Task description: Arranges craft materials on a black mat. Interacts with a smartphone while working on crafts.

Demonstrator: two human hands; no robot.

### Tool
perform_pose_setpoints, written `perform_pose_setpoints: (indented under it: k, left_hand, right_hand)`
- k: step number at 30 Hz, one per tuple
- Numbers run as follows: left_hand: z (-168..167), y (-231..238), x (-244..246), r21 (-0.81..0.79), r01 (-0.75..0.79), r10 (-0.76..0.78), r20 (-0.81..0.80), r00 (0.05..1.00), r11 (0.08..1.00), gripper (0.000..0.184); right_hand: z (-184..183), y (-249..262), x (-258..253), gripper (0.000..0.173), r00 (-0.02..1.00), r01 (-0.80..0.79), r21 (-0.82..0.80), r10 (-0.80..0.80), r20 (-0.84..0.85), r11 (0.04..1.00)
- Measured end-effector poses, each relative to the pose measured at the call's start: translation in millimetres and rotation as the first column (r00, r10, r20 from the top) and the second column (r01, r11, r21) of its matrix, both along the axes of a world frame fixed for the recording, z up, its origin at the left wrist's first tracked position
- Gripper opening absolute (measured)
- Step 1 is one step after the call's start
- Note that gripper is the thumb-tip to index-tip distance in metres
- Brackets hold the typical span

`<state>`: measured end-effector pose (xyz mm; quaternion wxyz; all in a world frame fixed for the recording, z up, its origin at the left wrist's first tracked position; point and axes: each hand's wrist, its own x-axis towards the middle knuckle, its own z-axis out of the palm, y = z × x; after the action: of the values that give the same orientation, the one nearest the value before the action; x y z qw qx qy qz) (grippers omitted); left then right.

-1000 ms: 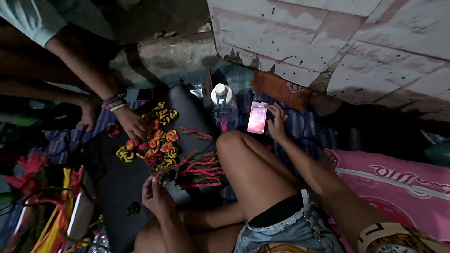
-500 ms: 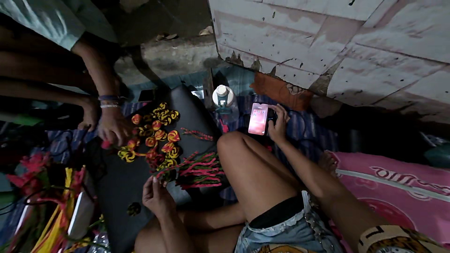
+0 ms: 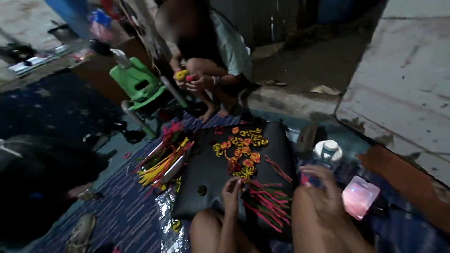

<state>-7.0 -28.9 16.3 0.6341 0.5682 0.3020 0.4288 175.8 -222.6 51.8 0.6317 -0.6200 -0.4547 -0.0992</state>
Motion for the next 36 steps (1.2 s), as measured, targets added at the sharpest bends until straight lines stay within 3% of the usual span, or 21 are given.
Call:
perform_pose_setpoints:
  k: [3,5,8,10,13,17,23,29,31,34,36]
  left_hand:
    - [2.3,-5.5,2.4,-0.038,0.048,-0.047,0.018,0.999,0.998,0.016]
    - [2.0,-9.9,4.7,-0.032,0.079,-0.079,-0.012,0.997,0.996,0.014]
    - [-5.3,-15.6,8.5,0.055,0.108,-0.106,-0.032,0.994,0.993,0.013]
    - [-10.5,-16.0,11.0,0.11,0.126,-0.125,-0.017,0.992,0.986,0.013]
    - [-11.8,-17.0,12.4,0.126,0.196,-0.195,-0.019,0.981,0.973,0.013]
    - [-9.2,-17.4,14.5,0.11,0.258,-0.255,-0.04,0.966,0.96,0.013]
    - [2.7,-15.4,4.8,0.042,0.34,-0.338,-0.045,0.94,0.94,0.013]
    - [6.0,-17.9,0.5,0.129,0.413,-0.412,-0.03,0.911,0.902,0.016]
    - [2.9,-17.4,1.2,0.162,0.41,-0.414,-0.01,0.91,0.898,0.016]
    - [2.2,-9.1,-2.5,0.192,0.413,-0.417,-0.019,0.908,0.89,0.015]
    - [4.3,-3.8,-7.4,0.204,0.39,-0.397,-0.009,0.918,0.898,0.014]
  right_hand:
    - [13.9,34.2,-28.4,0.037,0.985,-0.171,-0.317,0.152,-0.082,0.933]
    - [16.3,54.4,-41.7,0.048,0.967,-0.253,-0.534,0.219,-0.127,0.807]
    - [4.2,70.5,-55.4,0.045,0.95,-0.305,-0.692,0.259,-0.174,0.654]
    - [-7.2,69.4,-57.4,0.039,0.945,-0.327,-0.676,0.233,-0.23,0.66]
    - [-26.1,61.8,-53.6,0.024,0.975,-0.216,-0.521,0.154,-0.161,0.826]
    - [-34.4,58.7,-48.8,0.028,0.986,-0.151,-0.426,0.108,-0.124,0.892]
    - [-12.7,51.4,-59.8,0.016,0.995,-0.087,-0.517,0.096,-0.009,0.852]
    - [9.8,41.4,-61.0,0.018,0.988,-0.083,-0.561,0.142,0.063,0.824]
    - [31.2,44.0,-60.1,0.021,0.98,-0.06,-0.706,0.176,0.093,0.706]
    - [73.9,63.3,-58.0,0.03,0.956,-0.067,-0.945,0.291,0.03,0.319]
    - [87.6,76.4,-59.6,0.031,0.938,-0.05,-0.969,0.344,0.038,0.243]
